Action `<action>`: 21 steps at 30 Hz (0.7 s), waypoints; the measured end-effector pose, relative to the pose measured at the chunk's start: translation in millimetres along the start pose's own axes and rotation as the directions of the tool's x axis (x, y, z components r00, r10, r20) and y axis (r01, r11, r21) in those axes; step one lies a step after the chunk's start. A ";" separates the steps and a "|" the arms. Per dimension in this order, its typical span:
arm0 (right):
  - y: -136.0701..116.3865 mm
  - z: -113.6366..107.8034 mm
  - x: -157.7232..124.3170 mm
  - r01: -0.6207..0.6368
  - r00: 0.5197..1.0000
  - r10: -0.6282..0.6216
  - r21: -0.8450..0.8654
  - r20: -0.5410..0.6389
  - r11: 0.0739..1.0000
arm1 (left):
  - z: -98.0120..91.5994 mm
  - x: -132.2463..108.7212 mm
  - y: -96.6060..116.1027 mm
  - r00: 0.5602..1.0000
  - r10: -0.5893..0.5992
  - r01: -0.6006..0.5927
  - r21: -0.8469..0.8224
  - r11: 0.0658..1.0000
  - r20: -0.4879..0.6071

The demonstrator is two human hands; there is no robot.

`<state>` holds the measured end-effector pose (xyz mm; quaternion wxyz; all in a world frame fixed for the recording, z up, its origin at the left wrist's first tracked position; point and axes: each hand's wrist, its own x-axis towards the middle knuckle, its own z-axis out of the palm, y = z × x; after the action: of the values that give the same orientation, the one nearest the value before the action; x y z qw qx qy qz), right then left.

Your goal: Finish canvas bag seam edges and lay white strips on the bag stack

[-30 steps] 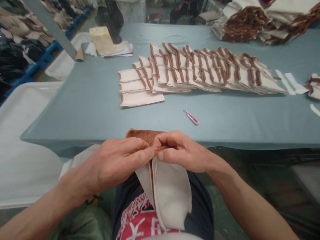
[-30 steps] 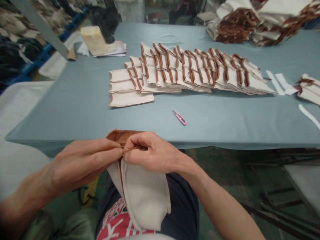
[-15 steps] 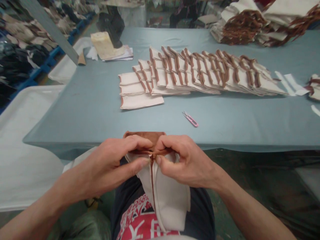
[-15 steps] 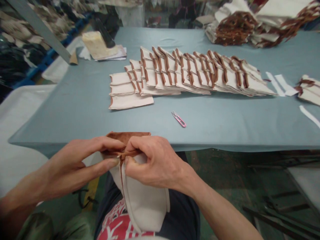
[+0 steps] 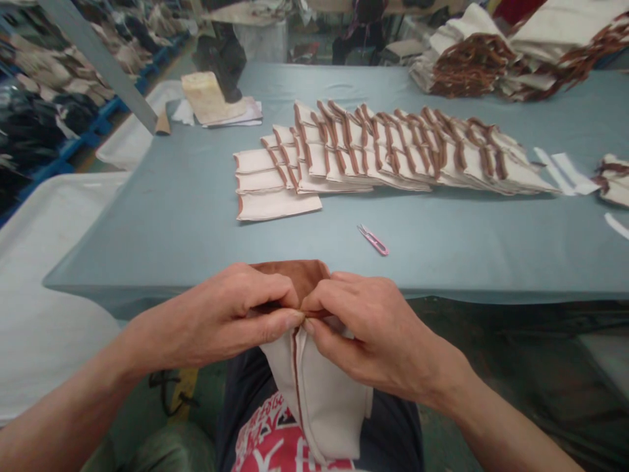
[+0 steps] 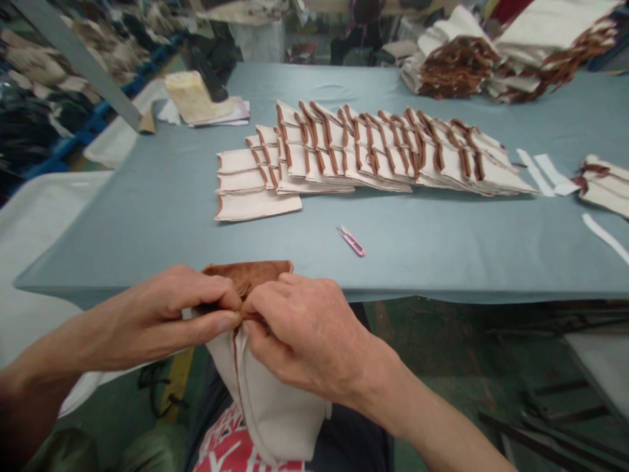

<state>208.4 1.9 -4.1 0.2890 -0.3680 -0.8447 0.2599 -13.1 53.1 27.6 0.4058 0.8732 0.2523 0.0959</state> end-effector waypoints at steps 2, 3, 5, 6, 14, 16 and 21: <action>-0.9 -2.9 -1.2 -0.012 1.000 0.011 0.041 0.026 0.999 | 4.6 -1.7 0.7 0.999 0.028 -0.026 0.061 0.998 -0.035; -0.8 -4.7 -1.2 -0.027 0.999 0.024 0.073 0.037 0.997 | 7.8 -2.8 1.0 0.996 0.044 -0.036 0.109 0.993 -0.076; 1.3 -7.2 0.4 -0.067 0.997 0.058 0.172 0.053 0.983 | 15.9 -4.7 2.2 0.980 0.087 -0.055 0.176 0.983 -0.181; 3.5 -7.0 1.9 -0.090 0.995 0.077 0.247 0.060 0.965 | 20.5 -5.2 3.1 0.969 0.096 -0.056 0.174 0.983 -0.228; 24.1 35.4 11.0 -0.192 0.976 0.166 0.917 0.141 0.350 | 62.0 8.6 13.3 0.836 -0.176 -0.132 -0.502 0.855 -0.519; 19.9 38.1 9.9 -0.203 0.964 0.232 0.919 0.127 0.338 | 71.2 12.6 14.6 0.799 -0.259 -0.200 -0.647 0.736 -0.542; 10.0 5.4 15.5 -0.247 0.960 0.270 0.661 0.070 0.708 | 78.7 6.6 12.2 0.780 -0.318 -0.216 -0.709 0.671 -0.539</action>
<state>200.7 18.5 -9.8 0.3748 -0.3596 -0.6321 0.5750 26.2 -2.0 -14.7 0.6186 0.5410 0.3363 0.4599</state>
